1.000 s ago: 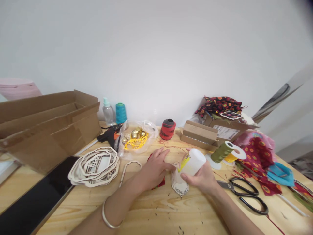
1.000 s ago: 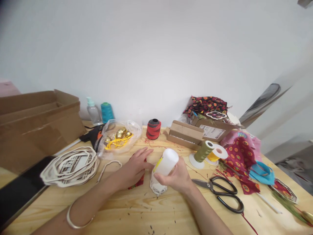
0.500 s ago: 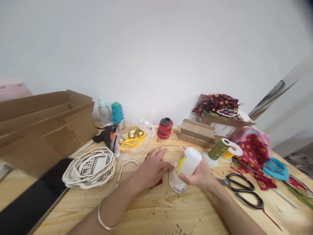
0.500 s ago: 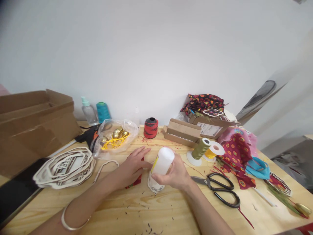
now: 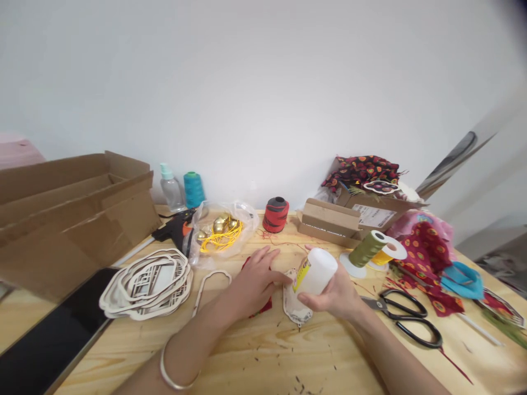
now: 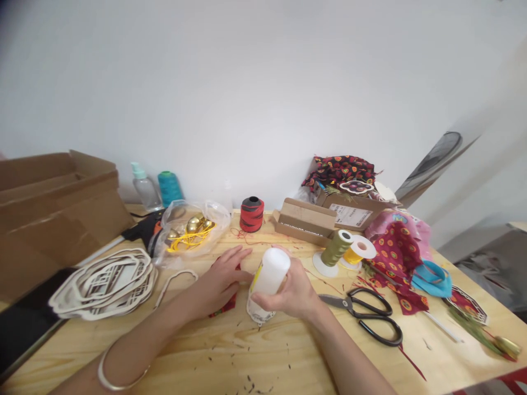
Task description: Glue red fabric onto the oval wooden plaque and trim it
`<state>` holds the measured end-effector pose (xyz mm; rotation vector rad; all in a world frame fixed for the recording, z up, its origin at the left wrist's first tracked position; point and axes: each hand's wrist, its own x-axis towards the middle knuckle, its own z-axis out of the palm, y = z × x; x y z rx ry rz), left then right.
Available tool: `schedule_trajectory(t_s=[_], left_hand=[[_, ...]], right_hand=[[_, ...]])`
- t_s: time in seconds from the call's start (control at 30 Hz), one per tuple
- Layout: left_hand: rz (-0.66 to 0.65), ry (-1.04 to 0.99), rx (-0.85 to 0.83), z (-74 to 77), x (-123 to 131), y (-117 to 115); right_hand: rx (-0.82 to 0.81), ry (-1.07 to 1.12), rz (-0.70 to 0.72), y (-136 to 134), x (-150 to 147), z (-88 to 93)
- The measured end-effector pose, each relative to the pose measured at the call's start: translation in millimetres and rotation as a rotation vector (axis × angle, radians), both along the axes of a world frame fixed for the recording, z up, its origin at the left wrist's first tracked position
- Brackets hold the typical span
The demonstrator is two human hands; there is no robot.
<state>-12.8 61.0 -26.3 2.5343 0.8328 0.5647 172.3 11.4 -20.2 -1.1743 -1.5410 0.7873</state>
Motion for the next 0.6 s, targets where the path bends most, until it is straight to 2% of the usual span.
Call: schedule_trajectory(t_s=[0.43,0.6], left_hand=[[0.002,0.020,0.011,0.7,0.7,-0.5],[0.000,0.026,0.003,0.7,0.0,-0.5]], right_hand=[[-0.011,-0.023,-0.021,0.5,-3.8,2.8],[-0.011,-0.026,-0.073,1.3,-4.8,1.8]])
